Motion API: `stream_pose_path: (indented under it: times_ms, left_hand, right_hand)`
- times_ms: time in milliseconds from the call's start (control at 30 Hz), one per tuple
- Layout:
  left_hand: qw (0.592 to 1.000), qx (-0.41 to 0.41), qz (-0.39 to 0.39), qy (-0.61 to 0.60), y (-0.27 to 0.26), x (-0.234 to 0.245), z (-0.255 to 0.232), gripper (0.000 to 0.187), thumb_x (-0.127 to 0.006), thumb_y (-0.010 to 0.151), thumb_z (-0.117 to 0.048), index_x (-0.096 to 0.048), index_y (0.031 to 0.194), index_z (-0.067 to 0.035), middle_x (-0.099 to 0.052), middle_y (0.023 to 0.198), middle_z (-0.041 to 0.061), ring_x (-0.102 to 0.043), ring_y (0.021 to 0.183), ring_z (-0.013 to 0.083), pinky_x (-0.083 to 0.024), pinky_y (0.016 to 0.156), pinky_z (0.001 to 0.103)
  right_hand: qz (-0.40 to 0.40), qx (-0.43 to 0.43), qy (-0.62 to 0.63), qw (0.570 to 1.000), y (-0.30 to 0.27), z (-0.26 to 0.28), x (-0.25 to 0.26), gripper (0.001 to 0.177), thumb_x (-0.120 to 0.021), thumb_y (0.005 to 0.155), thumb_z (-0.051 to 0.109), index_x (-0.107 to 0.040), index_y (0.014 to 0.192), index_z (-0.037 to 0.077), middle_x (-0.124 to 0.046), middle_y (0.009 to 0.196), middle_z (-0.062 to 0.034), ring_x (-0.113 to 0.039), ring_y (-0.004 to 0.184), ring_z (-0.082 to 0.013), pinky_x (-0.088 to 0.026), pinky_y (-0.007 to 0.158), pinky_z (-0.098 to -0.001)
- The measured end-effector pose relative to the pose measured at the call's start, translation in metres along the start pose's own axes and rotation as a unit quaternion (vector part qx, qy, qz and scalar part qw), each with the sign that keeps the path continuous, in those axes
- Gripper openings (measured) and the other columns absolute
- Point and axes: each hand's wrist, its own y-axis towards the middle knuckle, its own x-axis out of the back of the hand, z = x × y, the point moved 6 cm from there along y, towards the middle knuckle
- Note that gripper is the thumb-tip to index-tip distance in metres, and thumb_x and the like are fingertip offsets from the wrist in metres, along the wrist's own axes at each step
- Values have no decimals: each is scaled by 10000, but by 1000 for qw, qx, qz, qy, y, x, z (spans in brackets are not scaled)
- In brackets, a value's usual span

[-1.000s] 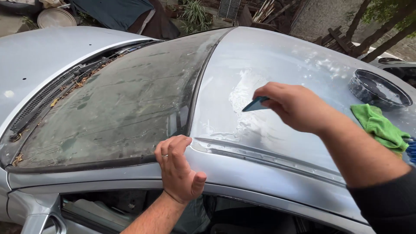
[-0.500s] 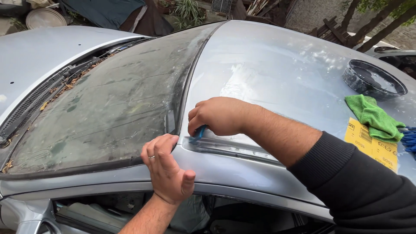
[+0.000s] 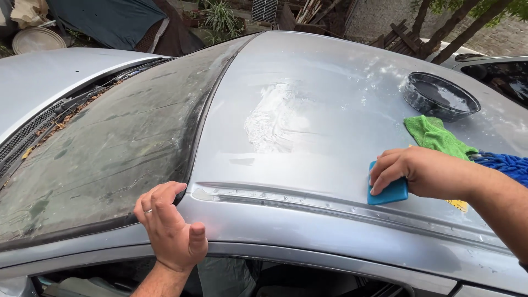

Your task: The person sands the roof of a silver car using a yellow sanding block and a blue sanding sponge. They wipe the surface with a green cloth and dip the sanding block into a bowl of water before continuing to sand.

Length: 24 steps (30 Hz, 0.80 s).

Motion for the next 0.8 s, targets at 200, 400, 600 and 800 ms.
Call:
stream_pose_path:
  times_ms: [200, 400, 600, 800]
  left_hand:
    - [1000, 17, 5, -9, -2, 4, 5, 806, -232, 1031, -732, -508, 1279, -17, -600, 1233, 136, -521, 1232, 319, -251, 1165, 526]
    - [1000, 24, 9, -18, 0, 2, 4, 807, -242, 1039, -727, -518, 1281, -9, -592, 1249, 145, -519, 1252, 335, -250, 1186, 516]
    - [1000, 25, 7, -14, -4, 2, 6, 799, -247, 1049, -725, -540, 1248, -8, -598, 1235, 141, -524, 1236, 325, -253, 1187, 496]
    - [999, 31, -5, 5, -4, 2, 3, 789, -252, 1083, -724, -548, 1258, -13, -599, 1269, 135, -512, 1264, 325, -238, 1161, 454]
  right_hand:
    - [25, -54, -93, 994, 80, 56, 40, 291, -757, 819, 104, -824, 1048, 271, -761, 1111, 85, -731, 977, -141, -582, 860, -321]
    - [-55, 200, -165, 964, 227, 128, 31, 301, -714, 839, 19, -820, 1017, 237, -764, 1025, 2, -701, 920, -241, -551, 772, -402]
    - [-11, 154, -174, 972, 193, 90, 18, 506, -607, 726, -167, -832, 938, 234, -771, 1023, 37, -724, 915, -195, -569, 772, -352]
    - [3, -65, -122, 990, 16, -52, 21, 510, -690, 655, -141, -833, 1005, 201, -768, 1098, 29, -718, 1070, -179, -573, 935, -310]
